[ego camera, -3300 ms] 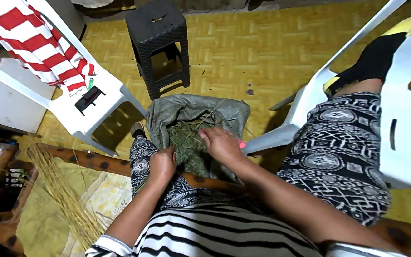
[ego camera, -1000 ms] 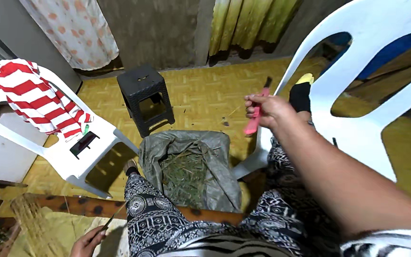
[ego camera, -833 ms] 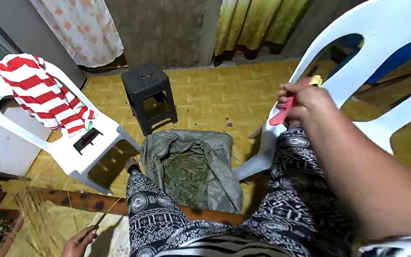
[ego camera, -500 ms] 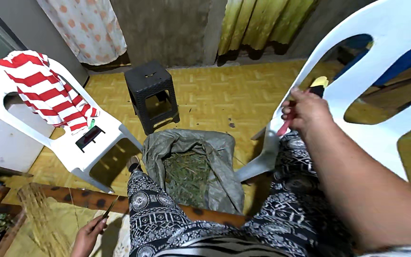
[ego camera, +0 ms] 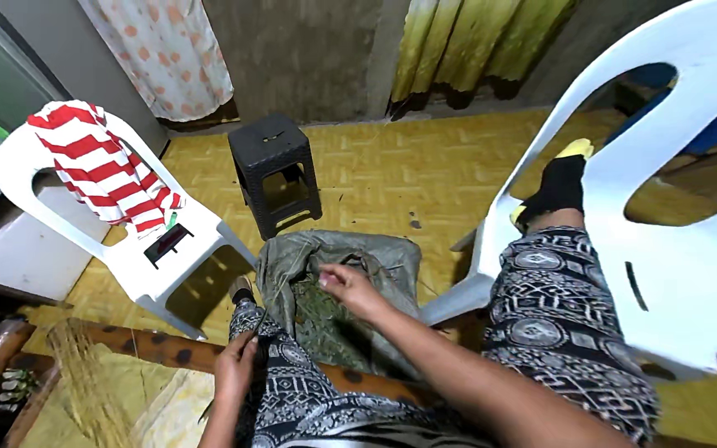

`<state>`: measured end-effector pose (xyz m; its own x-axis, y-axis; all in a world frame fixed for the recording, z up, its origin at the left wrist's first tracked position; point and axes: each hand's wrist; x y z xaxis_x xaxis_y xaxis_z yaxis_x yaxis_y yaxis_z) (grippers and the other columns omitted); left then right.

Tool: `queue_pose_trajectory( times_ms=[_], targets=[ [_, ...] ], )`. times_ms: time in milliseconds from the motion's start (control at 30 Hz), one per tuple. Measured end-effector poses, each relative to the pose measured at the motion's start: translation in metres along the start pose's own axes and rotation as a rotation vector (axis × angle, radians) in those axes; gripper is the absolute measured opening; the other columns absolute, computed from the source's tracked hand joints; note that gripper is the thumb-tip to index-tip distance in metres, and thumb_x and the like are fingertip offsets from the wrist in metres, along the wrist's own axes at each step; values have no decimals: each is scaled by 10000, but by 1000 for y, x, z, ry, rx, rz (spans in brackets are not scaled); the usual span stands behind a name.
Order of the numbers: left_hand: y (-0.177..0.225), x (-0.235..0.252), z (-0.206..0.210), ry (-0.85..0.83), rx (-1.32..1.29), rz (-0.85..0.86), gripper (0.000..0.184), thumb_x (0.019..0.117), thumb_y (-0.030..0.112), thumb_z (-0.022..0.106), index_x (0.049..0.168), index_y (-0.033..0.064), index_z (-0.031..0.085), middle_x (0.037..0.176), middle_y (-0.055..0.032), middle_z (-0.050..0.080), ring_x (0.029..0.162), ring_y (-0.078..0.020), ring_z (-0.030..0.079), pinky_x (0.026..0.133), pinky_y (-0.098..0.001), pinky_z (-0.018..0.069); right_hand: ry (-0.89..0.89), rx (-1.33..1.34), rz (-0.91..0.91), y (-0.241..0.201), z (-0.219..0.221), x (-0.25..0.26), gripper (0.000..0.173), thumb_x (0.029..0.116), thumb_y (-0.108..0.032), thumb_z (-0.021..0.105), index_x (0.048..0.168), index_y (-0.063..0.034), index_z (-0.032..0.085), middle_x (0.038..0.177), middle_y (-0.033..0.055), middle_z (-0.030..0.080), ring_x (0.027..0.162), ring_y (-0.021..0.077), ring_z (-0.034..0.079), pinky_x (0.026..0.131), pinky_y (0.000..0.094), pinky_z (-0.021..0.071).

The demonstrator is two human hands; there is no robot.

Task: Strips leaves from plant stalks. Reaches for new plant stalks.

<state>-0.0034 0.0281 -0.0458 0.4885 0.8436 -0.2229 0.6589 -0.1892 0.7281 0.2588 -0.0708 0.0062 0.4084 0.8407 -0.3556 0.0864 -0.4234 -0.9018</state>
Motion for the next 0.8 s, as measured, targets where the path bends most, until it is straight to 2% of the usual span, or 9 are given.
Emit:
queue_pose_trajectory(
  times_ms=[100, 167, 400, 467, 533, 600, 633, 733, 800],
  targets=[
    [10, -1, 7, -42, 7, 17, 287, 1045, 174, 593, 1243, 0, 707, 1099, -179, 738, 1016, -290, 706, 958, -518, 525, -47, 65, 42, 4, 14, 1, 468, 1067, -136, 540, 1513, -21, 452, 1293, 197, 629, 1013, 201, 649, 897, 348, 529],
    [16, -3, 11, -72, 10, 24, 286, 1046, 173, 592, 1247, 8, 709, 1128, -173, 738, 1048, -279, 706, 988, -504, 520, -45, 96, 61, 8, 18, 1, 469, 1063, -123, 544, 1513, -27, 451, 1252, 185, 632, 955, 178, 636, 852, 325, 526],
    [23, -7, 18, -116, 29, 45, 282, 1046, 195, 598, 1251, 44, 720, 1116, -152, 745, 1024, -262, 712, 961, -505, 529, 3, 221, 84, 14, 17, 1, 439, 1037, -78, 585, 1461, -10, 494, 1172, 155, 645, 886, 131, 613, 787, 287, 515],
    [24, -8, 17, -121, 32, 52, 282, 1045, 191, 596, 1248, 39, 720, 1103, -153, 747, 1012, -263, 713, 953, -504, 531, 13, 170, 63, 15, 17, 1, 435, 1040, -90, 582, 1460, -10, 499, 1210, 169, 644, 924, 149, 625, 824, 301, 519],
    [25, -8, 16, -134, 42, 59, 281, 1048, 191, 589, 1247, 40, 718, 1080, -148, 746, 985, -260, 712, 936, -497, 536, 40, 34, 35, 16, 17, 1, 441, 1048, -123, 577, 1472, -23, 513, 1300, 196, 643, 1070, 214, 655, 953, 365, 521],
    [27, -9, 16, -148, 47, 53, 281, 1049, 196, 589, 1246, 42, 718, 1077, -143, 747, 981, -251, 714, 939, -485, 541, 70, -48, 23, 17, 15, 1, 436, 1065, -148, 547, 1484, -27, 516, 1406, 209, 600, 1256, 269, 613, 1097, 414, 466],
    [27, -10, 17, -152, 46, 52, 282, 1048, 195, 589, 1244, 38, 718, 1066, -145, 746, 971, -250, 713, 934, -485, 541, 87, -29, 26, 17, 14, 2, 432, 1070, -147, 542, 1481, -18, 515, 1421, 212, 590, 1274, 268, 605, 1107, 406, 461],
    [23, -12, 18, -158, 26, 53, 286, 1045, 194, 593, 1241, 27, 718, 1059, -152, 747, 964, -244, 711, 927, -479, 539, 104, 128, 57, 18, 10, 6, 418, 1059, -108, 551, 1461, 1, 517, 1322, 192, 610, 1053, 196, 633, 912, 329, 521],
    [20, -13, 18, -164, 23, 54, 290, 1049, 200, 590, 1250, 33, 716, 1090, -148, 746, 996, -245, 712, 950, -476, 537, 102, 202, 75, 19, 8, 7, 418, 1052, -91, 558, 1457, -1, 515, 1303, 181, 605, 1019, 176, 629, 874, 311, 528]
  ],
)
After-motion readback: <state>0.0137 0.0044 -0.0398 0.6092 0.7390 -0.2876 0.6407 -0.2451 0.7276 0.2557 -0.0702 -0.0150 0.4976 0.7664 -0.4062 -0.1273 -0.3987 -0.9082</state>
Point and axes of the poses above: each hand's wrist, its own x-axis towards the middle knuckle, its own z-axis out of the palm, y = z × x
